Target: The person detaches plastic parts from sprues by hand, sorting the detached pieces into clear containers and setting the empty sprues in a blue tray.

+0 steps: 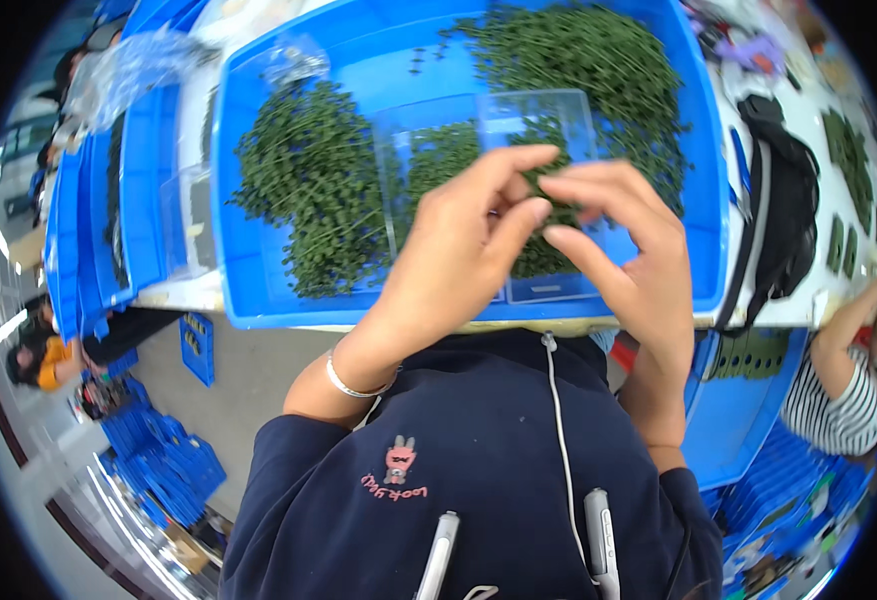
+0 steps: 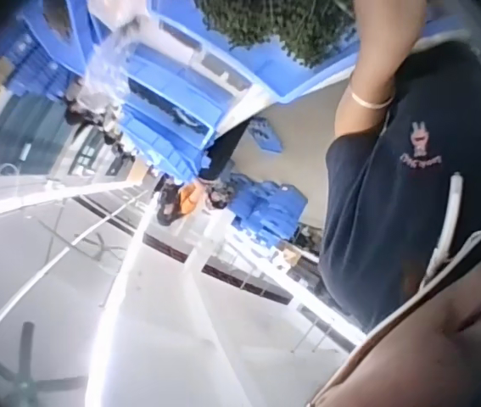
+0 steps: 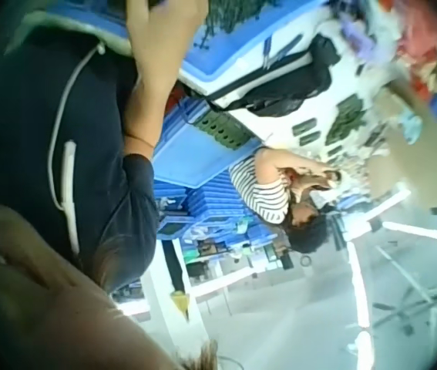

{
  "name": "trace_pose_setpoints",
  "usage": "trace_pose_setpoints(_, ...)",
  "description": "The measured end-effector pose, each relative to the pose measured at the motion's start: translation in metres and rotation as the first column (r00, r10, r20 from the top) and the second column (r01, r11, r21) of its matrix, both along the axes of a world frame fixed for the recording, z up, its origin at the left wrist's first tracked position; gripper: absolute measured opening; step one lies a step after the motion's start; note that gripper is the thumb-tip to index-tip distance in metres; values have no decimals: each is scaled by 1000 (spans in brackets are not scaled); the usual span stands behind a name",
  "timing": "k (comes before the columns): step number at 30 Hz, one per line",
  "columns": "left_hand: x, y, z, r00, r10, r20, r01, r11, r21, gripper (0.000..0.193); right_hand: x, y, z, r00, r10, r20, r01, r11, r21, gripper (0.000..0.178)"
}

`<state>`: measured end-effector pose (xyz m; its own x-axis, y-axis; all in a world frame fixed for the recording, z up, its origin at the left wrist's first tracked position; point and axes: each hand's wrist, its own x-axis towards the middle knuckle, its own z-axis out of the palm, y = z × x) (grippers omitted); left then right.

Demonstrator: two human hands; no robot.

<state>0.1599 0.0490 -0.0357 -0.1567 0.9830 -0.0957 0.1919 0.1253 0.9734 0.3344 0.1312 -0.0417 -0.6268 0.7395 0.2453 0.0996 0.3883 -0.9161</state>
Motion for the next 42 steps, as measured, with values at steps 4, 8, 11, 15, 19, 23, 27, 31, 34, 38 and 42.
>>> trace_pose_setpoints(4, -3, -14, 12, 981, 19, 191, -19, 1000, 0, 39, -3, -3, 9, 999, 36, 5, -36, 999, -4, 29)
trace_pose_setpoints(8, -23, -33, 18, 994, 108, -3, -106, 985, 138, 38, 10, 37, 37, 973, -109, 203, 55, 966, 253, 23)
trace_pose_setpoints(11, -52, -52, 19, 984, 175, -21, -169, 972, 161, 28, 29, 60, 47, 862, -185, 472, 71, 966, 250, 26)
trace_pose_setpoints(15, -88, -80, 22, 910, 406, -85, -379, 898, 224, 21, 24, 76, 54, 778, -192, 599, -96, 905, 415, 28)
trace_pose_setpoints(19, -120, -103, 18, 804, 590, -73, -561, 794, 233, 19, -72, 62, 76, 911, 30, 411, -239, 851, 467, 26)
trace_pose_setpoints(23, -131, -113, 19, 749, 660, -64, -625, 735, 265, 20, -181, 49, 45, 860, 413, 299, -510, 697, 504, 24)
trace_pose_setpoints(27, -128, -119, 17, 700, 713, 30, -702, 680, 211, 21, -250, 30, 9, 819, 523, 237, -568, 679, 465, 27)
trace_pose_setpoints(31, -129, -128, 12, 690, 721, 59, -717, 671, 187, 20, -276, 22, -3, 752, 600, 275, -657, 646, 387, 15)
trace_pose_setpoints(34, -133, -130, 9, 710, 703, 49, -697, 690, 193, 19, -268, 21, 16, 707, 617, 345, -706, 635, 313, 8)
trace_pose_setpoints(38, -136, -126, 11, 700, 713, -34, -705, 698, 122, 19, -262, 15, 33, 684, 661, 309, -726, 659, 197, 8)
trace_pose_setpoints(42, -138, -112, 11, 687, 726, -4, -724, 686, 76, 18, -263, 13, 14, 745, 610, 268, -666, 700, 257, 10)
